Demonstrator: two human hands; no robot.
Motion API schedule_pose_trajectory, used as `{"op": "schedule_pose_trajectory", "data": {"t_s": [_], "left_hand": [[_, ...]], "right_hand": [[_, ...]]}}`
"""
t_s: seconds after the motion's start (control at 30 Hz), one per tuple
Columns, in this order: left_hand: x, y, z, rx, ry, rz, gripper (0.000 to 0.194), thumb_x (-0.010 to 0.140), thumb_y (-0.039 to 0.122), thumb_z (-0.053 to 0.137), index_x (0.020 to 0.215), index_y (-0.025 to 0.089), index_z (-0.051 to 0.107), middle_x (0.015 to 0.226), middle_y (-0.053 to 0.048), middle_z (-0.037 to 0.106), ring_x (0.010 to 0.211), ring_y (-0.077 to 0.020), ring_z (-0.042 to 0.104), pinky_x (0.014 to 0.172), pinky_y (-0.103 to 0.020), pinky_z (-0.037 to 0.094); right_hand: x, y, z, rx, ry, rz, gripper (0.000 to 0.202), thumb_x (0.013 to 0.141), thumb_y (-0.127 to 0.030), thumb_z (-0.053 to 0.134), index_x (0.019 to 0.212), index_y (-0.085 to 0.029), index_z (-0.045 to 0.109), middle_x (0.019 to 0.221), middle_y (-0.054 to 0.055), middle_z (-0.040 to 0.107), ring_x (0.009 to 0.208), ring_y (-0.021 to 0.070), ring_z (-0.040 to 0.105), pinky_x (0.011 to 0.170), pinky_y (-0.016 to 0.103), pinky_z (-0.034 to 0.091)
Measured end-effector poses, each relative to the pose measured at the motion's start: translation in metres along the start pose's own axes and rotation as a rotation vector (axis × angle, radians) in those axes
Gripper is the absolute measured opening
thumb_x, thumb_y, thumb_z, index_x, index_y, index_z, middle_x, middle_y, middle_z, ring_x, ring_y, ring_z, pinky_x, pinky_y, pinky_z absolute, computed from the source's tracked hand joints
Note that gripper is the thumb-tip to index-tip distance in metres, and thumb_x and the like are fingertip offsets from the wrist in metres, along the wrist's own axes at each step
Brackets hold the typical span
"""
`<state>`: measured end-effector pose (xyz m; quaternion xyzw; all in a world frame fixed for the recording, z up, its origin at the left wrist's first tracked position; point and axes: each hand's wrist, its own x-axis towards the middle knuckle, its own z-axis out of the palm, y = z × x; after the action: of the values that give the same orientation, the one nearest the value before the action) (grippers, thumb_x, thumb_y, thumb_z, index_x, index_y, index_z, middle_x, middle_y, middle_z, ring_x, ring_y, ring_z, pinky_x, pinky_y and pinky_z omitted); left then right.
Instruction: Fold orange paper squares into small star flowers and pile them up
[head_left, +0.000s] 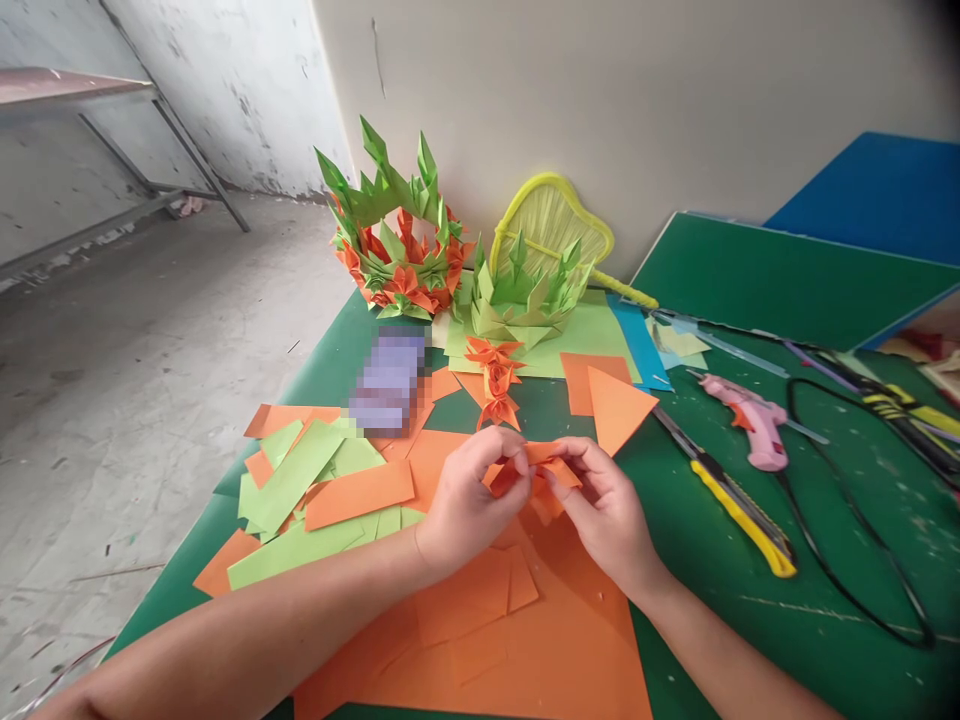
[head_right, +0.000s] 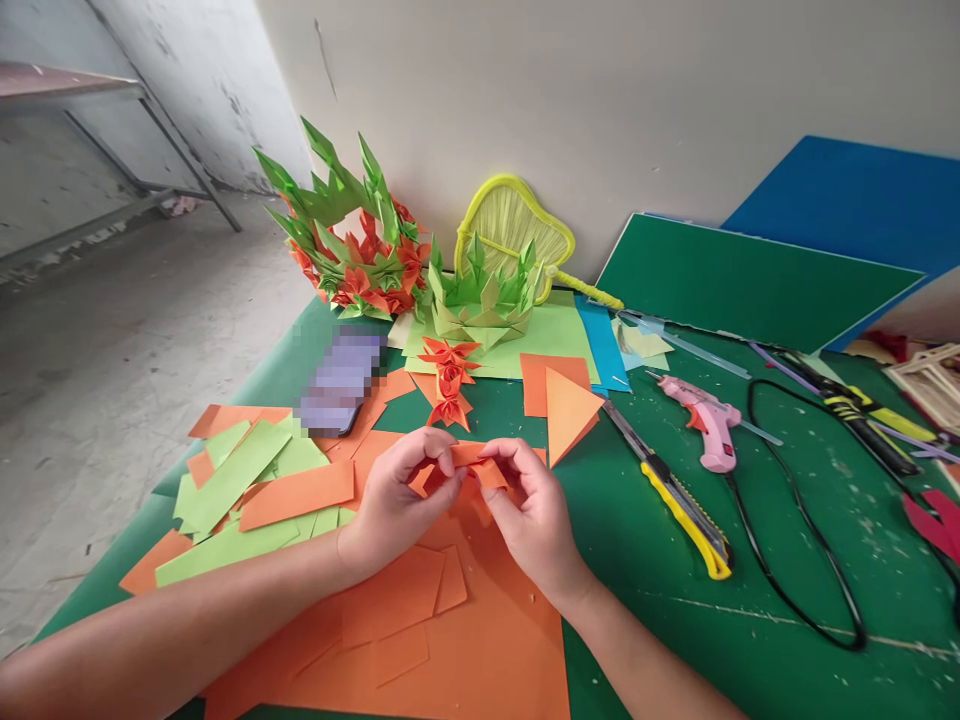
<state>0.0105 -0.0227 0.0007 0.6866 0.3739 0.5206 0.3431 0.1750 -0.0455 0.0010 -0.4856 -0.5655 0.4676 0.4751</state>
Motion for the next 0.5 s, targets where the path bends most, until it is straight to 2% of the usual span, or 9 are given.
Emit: {"op": "schedule_pose_trajectory", "data": {"t_s": [0.1,0.17,0.23,0.33,0.4,0.5], "left_hand": [[0.003,-0.002,-0.004,0.055,0.019,0.087,0.025,0.075,-0.003,0.056,0.079,0.020,0.048,0.080,0.002,0.056,0.077,-0.0090,0.056,0.071,-0.020,0.048],[0.005,-0.003,-0.007,0.098,0.000,0.140,0.024,0.078,-0.002,0.055,0.082,0.020,0.049,0.081,0.001,0.057,0.077,-0.0091,0.056,0.071,-0.020,0.049],[0.007,-0.004,-0.010,0.138,-0.048,0.209,0.021,0.082,0.000,0.054,0.085,0.020,0.050,0.081,0.000,0.059,0.078,-0.0101,0.057,0.071,-0.021,0.049],[0.008,-0.006,-0.012,0.180,-0.135,0.288,0.016,0.088,0.004,0.050,0.088,0.019,0.053,0.084,-0.003,0.061,0.080,-0.0117,0.059,0.071,-0.023,0.051],[0.007,-0.007,-0.012,0.209,-0.186,0.314,0.015,0.091,0.006,0.047,0.091,0.019,0.055,0.088,-0.005,0.062,0.079,-0.0120,0.059,0.070,-0.024,0.052],[0.006,-0.010,-0.012,0.248,-0.228,0.332,0.014,0.093,0.009,0.047,0.096,0.018,0.058,0.090,-0.006,0.063,0.078,-0.0125,0.060,0.069,-0.025,0.053]], "right_hand": [[0.001,-0.004,-0.008,0.027,-0.139,-0.036,0.036,0.088,-0.032,0.061,0.123,-0.029,0.052,0.120,0.004,0.057,0.116,0.0203,0.054,0.099,0.031,0.046],[0.004,-0.006,-0.014,0.072,-0.192,-0.021,0.037,0.090,-0.038,0.057,0.125,-0.030,0.053,0.123,0.004,0.057,0.116,0.0205,0.054,0.097,0.030,0.047],[0.007,-0.007,-0.019,0.051,-0.113,0.006,0.025,0.094,-0.041,0.050,0.111,-0.027,0.063,0.108,0.003,0.063,0.103,0.0175,0.058,0.090,0.026,0.049],[0.011,-0.007,-0.025,-0.043,-0.072,0.088,0.020,0.090,-0.040,0.059,0.091,-0.022,0.068,0.083,0.001,0.064,0.077,0.0139,0.060,0.072,0.022,0.051],[0.012,-0.006,-0.027,-0.084,-0.108,0.120,0.019,0.085,-0.040,0.065,0.085,-0.021,0.068,0.079,0.001,0.065,0.073,0.0141,0.059,0.068,0.023,0.051],[0.011,-0.007,-0.030,-0.147,-0.162,0.127,0.020,0.084,-0.040,0.066,0.085,-0.020,0.071,0.083,0.003,0.069,0.076,0.0166,0.062,0.069,0.026,0.053]]}}
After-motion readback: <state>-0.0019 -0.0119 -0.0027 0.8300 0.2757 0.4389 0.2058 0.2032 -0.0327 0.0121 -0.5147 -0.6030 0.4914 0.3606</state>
